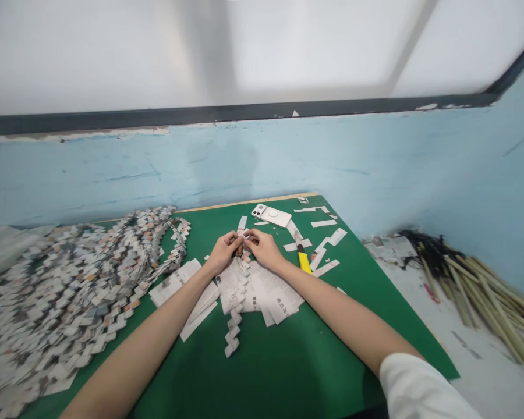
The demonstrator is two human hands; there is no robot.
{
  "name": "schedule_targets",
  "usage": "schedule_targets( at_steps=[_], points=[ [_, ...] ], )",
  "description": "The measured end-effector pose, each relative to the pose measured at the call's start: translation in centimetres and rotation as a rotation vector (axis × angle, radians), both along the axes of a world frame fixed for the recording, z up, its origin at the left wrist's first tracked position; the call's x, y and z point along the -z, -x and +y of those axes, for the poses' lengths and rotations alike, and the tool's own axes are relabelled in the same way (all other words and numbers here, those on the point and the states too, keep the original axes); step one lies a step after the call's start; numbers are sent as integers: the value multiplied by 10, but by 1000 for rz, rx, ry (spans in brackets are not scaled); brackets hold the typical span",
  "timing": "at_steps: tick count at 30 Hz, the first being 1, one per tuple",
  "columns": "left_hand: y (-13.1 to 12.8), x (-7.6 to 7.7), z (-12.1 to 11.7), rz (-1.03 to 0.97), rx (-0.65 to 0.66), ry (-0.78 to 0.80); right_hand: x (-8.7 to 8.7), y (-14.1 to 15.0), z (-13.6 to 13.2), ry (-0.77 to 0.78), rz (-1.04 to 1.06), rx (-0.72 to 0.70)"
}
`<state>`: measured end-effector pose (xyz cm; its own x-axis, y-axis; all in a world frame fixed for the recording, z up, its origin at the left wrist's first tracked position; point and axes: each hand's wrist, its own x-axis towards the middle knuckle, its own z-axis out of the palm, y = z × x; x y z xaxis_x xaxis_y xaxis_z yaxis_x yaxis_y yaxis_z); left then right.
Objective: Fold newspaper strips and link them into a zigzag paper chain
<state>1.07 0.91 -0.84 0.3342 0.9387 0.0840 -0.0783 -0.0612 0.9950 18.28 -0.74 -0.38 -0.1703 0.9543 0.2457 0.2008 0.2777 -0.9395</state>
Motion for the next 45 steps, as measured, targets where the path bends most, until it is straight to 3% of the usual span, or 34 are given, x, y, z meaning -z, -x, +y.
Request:
schedule_targets(
  at_steps=[18, 33, 39, 45],
  points=[
    [0, 5, 2, -1, -2, 2, -1, -1, 0, 16, 45, -24],
    [0, 2, 1, 23, 8, -6, 0, -1, -1, -12, -63, -46],
    [-2, 4, 1, -9, 7, -2, -5, -1, 0, -246, -124, 47],
    [-2, 1, -1, 132, 82, -76, -9, -3, -2, -327, -31, 88]
  ],
)
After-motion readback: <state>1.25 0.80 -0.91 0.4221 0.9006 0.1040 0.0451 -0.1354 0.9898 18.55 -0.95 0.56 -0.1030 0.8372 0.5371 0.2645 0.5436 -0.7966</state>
